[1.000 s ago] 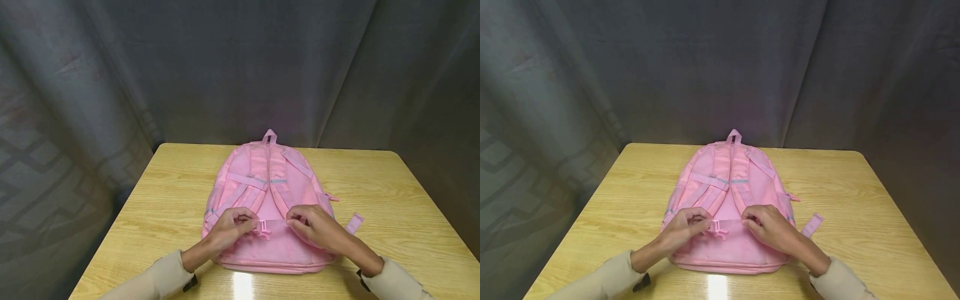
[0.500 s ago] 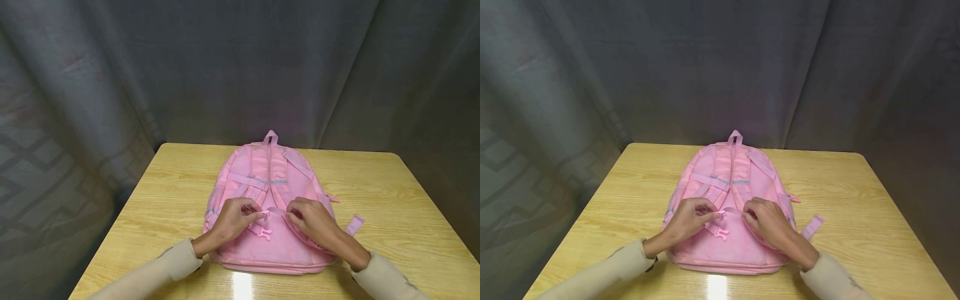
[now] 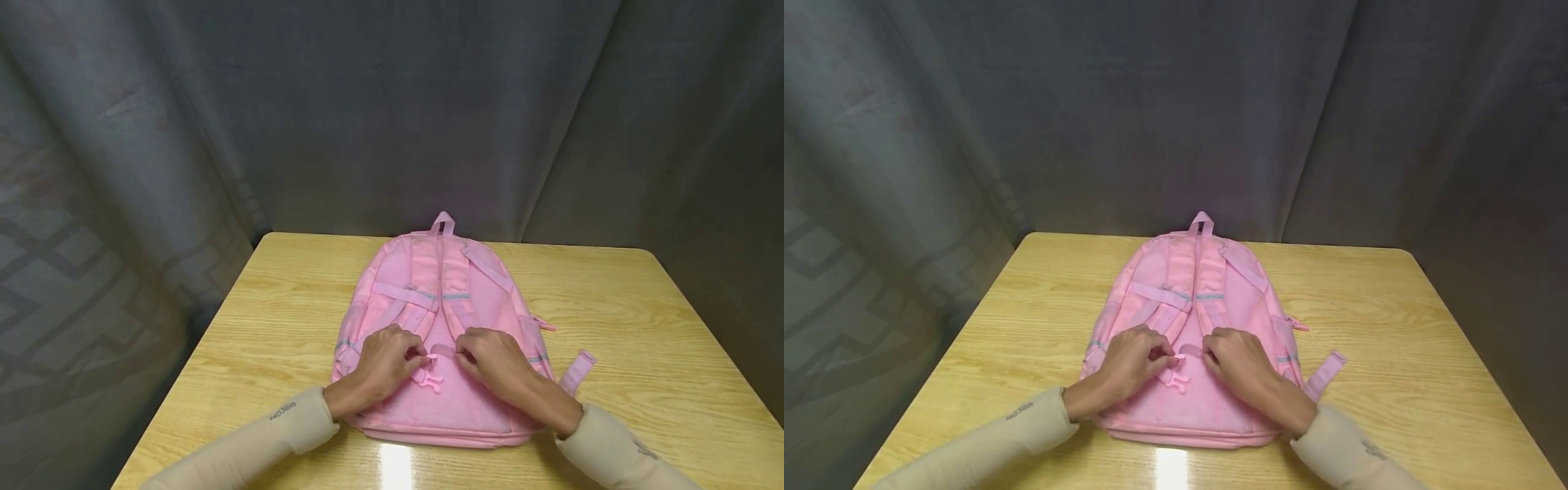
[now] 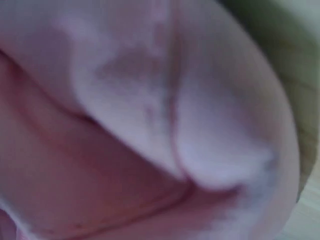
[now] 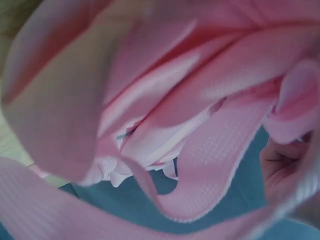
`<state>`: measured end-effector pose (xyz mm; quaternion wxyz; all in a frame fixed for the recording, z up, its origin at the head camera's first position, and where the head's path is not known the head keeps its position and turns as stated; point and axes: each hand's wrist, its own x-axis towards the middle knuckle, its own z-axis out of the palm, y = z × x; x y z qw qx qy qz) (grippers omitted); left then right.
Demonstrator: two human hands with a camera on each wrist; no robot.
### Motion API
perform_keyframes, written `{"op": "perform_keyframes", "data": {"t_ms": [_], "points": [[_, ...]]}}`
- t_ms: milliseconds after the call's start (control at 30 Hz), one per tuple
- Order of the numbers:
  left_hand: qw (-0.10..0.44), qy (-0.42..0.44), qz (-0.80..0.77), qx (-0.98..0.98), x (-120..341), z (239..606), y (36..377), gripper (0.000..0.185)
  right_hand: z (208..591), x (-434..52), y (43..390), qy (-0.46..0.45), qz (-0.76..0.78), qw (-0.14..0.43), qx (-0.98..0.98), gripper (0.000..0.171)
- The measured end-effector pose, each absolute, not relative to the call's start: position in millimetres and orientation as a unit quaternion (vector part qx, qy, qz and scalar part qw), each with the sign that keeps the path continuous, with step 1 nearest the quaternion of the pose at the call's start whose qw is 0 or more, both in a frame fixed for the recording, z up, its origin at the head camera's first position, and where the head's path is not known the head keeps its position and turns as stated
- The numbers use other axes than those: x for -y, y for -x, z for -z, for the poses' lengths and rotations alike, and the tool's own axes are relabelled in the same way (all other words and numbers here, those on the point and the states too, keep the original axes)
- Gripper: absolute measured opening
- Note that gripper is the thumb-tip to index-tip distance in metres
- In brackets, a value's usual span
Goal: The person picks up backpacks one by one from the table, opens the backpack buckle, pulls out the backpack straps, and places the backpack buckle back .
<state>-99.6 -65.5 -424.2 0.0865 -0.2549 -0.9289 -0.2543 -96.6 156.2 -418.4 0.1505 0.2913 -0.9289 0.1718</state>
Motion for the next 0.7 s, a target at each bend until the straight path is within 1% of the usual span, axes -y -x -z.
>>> {"op": "perform_keyframes", "data": {"t_ms": [367,500,700], "points": [[0.091,0.265,0.24,0.929,63.6,426.4,100.3,0.004,427.0,-149.7,94.6,-0.289,-0.135,0.14,0.937,0.028],[0.079,0.269,0.243,0.929,63.9,424.9,101.1,0.004,425.6,-149.7,93.8,-0.285,-0.128,0.139,0.94,0.026],[0.049,0.262,0.254,0.93,68.5,411.6,103.0,0.018,411.9,-154.3,95.4,-0.282,-0.149,0.124,0.94,0.015]]}}
